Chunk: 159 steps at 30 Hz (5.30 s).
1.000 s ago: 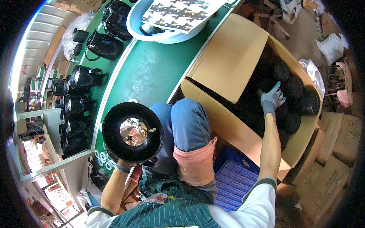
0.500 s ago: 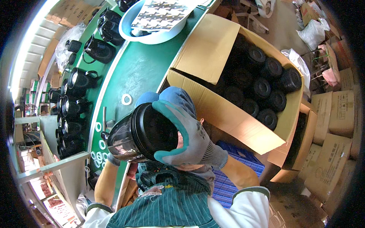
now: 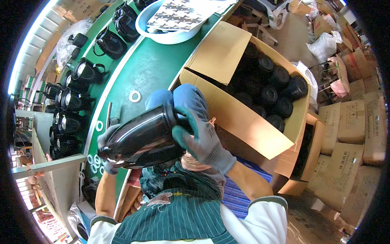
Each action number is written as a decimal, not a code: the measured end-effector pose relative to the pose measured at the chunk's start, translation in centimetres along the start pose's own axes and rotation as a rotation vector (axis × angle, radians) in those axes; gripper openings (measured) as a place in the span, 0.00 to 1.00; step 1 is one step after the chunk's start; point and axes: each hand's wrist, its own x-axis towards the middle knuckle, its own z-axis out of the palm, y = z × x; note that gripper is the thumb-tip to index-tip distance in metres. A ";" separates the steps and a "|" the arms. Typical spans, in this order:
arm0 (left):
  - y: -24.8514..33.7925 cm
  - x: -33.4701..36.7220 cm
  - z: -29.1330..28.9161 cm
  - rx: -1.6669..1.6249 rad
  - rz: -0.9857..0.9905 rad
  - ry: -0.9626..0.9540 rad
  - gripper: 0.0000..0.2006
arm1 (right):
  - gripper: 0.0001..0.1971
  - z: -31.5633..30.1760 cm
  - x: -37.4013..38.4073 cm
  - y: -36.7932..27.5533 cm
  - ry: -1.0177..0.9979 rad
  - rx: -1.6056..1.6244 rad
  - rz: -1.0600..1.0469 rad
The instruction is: The person assembles black kettles by inserting a metal rod into the base and securing a lid. They repeatedly pick up kettle bodies from a cardboard box, insert the rod, place the lid, and set the finished units on the green table.
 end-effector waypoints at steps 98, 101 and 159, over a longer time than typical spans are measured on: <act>12.1 3.5 5.9 0.462 -0.010 -0.701 0.23 | 0.18 4.1 1.8 8.4 0.065 0.891 0.167; 9.1 3.5 4.3 0.039 0.102 -0.598 0.12 | 0.15 4.6 -1.7 8.5 0.053 0.870 0.086; 1.1 1.5 -6.4 0.048 0.241 0.270 0.37 | 0.35 6.1 12.6 3.7 0.063 1.329 0.345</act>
